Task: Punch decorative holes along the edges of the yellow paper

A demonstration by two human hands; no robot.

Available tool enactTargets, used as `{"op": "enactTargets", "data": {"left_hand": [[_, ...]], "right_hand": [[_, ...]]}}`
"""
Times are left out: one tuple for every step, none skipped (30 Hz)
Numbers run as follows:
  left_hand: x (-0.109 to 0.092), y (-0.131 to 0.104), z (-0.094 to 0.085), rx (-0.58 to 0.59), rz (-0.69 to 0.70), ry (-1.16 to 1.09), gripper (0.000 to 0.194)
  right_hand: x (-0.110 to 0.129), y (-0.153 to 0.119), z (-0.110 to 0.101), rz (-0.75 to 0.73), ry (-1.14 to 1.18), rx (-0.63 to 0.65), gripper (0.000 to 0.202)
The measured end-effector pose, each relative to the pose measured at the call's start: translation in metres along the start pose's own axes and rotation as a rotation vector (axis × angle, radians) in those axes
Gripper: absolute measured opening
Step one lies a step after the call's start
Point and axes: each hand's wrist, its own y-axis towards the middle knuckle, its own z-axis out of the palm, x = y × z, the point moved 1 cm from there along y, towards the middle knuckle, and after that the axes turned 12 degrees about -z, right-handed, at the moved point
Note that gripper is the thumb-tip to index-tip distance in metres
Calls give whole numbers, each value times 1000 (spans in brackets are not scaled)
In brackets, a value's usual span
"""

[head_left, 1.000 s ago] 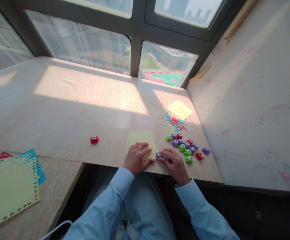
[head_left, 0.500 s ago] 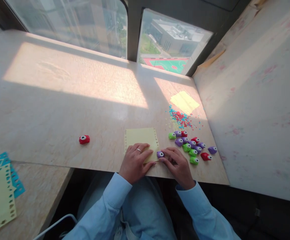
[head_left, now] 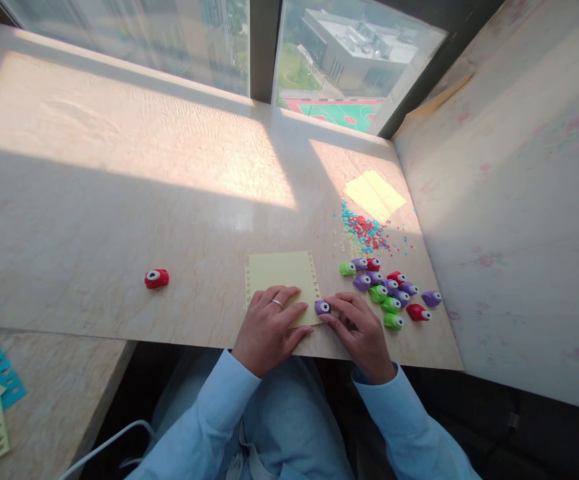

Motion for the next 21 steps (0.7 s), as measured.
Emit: {"op": "enactTargets", "data": {"left_hand": [[0,0,0,2,-1,-1,27],[-1,0,0,2,-2,-2,27],[-1,0,-1,2,-3,-3,26],[-1,0,-1,2,-3,-4,26],[-1,0,-1,1,-3,-6,27],[-1,0,-1,0,-3,-8,27],[-2,0,-1,-1,-2,-9,27],[-1,0,-1,-1,-2,-10,27],[-1,0,-1,-1,-1,-9,27],[-1,0,-1,-2,-1,-7,26],[-1,0,-1,-1,-1,-5,26],[-1,0,0,-1,-1,-3,26],[-1,0,0,-1,-1,-1,26],[-1,0,0,0,0,-1,26],[-1,0,0,0,0,-1,26],[-1,0,0,0,1,-2,26],[-1,0,0,-1,1,-3,26],[-1,0,0,-1,1,-3,26],[-1,0,0,-2,1,-4,26],[-1,0,0,-3,0,-4,26],[-1,0,0,-4,0,-5,26]], "right_hand": [[0,0,0,-7,3,1,21],[0,-1,-1,-16,5,2,21],[0,-1,-1,-23,6,3,22],[0,-1,-2,-29,8,5,22],[0,-1,-2,-34,10,5,22],[1,-1,-2,-36,14,4,23],[1,-1,-3,-36,16,1,23],[1,-1,-3,-34,18,-3,23],[2,-1,-2,-31,18,-5,22],[2,0,-2,-29,18,-7,22],[3,0,-2,-26,17,-7,22],[3,0,-2,-24,16,-5,22],[3,0,-2,-23,16,-3,22],[3,0,-2,-20,15,0,22],[3,0,-2,-17,14,3,22],[3,0,-2,-13,14,6,22],[3,0,-2,-8,15,10,22],[3,-1,-2,-4,17,14,22],[3,-1,-2,2,22,18,22],[3,0,-2,7,28,20,22],[3,0,-3,14,36,23,22]]}}
